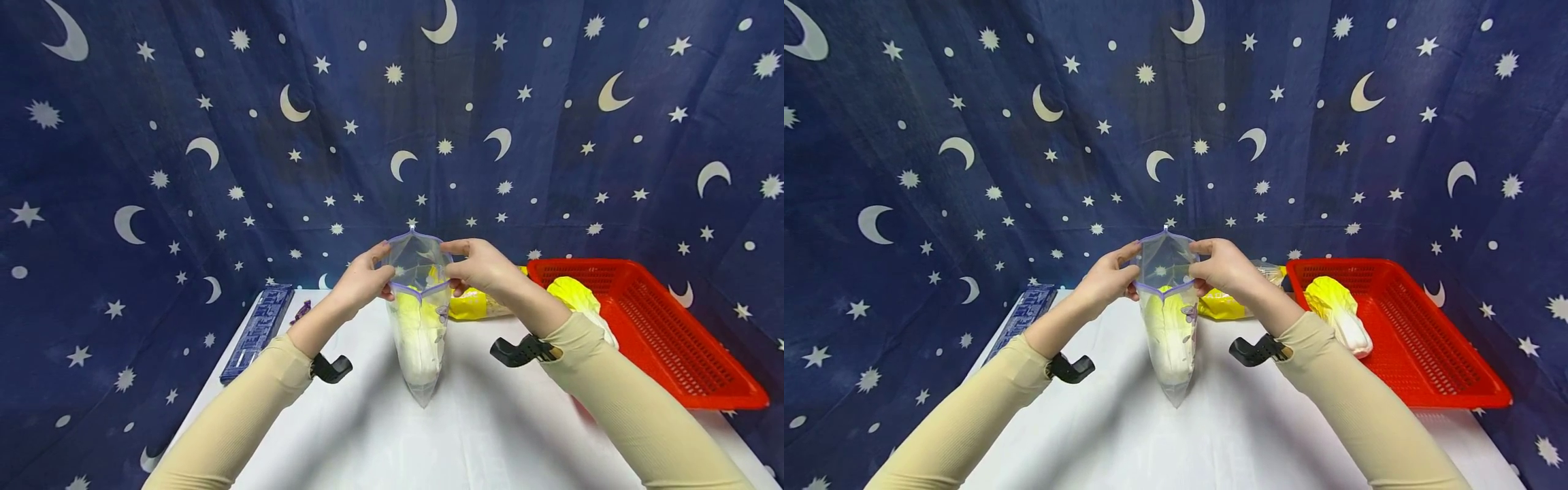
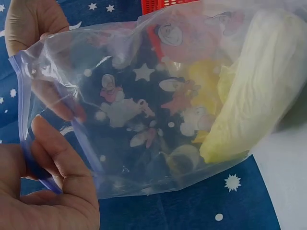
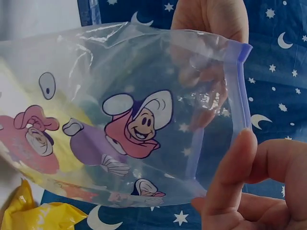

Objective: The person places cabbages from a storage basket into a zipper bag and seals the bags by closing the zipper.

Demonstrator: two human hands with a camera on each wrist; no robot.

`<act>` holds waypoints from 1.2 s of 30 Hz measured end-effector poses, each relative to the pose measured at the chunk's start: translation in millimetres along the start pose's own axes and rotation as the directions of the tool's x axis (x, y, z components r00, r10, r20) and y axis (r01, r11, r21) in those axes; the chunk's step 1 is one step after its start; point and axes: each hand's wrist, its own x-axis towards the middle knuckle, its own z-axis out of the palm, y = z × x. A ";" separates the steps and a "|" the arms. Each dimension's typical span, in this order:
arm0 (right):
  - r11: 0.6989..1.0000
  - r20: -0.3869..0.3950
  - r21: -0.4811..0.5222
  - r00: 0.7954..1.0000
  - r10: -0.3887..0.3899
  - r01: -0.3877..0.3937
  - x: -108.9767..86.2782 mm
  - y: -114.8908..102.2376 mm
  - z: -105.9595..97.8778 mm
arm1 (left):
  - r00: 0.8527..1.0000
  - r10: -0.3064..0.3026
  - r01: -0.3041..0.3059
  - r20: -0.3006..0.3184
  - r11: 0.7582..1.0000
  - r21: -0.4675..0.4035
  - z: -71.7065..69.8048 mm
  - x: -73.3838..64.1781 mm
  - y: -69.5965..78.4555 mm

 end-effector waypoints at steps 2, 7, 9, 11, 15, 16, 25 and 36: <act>1.000 -0.007 0.000 1.000 0.005 -0.005 0.8 1.1 0.6 | 1.000 0.004 -0.004 -0.009 1.000 0.005 -1.9 0.3 0.3; 1.000 -0.005 -0.005 1.000 -0.005 0.005 4.7 8.5 6.8 | 0.999 0.019 -0.018 -0.038 0.999 0.044 -8.8 -0.7 3.9; 1.000 0.003 0.007 1.000 -0.016 0.016 6.2 13.8 12.4 | 0.999 0.025 -0.021 -0.046 0.997 0.072 -12.4 -1.0 4.7; 0.999 0.011 0.038 1.000 -0.023 0.023 8.5 20.7 20.4 | 0.998 0.033 -0.026 -0.052 0.993 0.116 -16.2 -1.2 5.2; 0.995 0.029 0.102 0.999 -0.024 0.021 12.6 36.4 42.9 | 0.995 0.086 -0.073 -0.046 0.969 0.236 -23.0 -2.1 5.4; 0.994 0.034 0.107 0.999 -0.027 0.023 13.4 40.5 48.7 | 0.994 0.102 -0.088 -0.040 0.959 0.271 -24.1 -2.1 4.3; 0.996 -0.018 -0.053 0.997 -0.071 0.070 14.2 70.0 70.6 | 0.993 0.076 -0.102 0.088 0.935 0.339 -26.1 -5.5 -17.8; 0.993 -0.132 -0.068 0.985 -0.108 0.100 21.4 91.2 64.9 | 0.982 0.119 -0.181 0.150 0.828 0.531 -23.9 -7.3 -17.7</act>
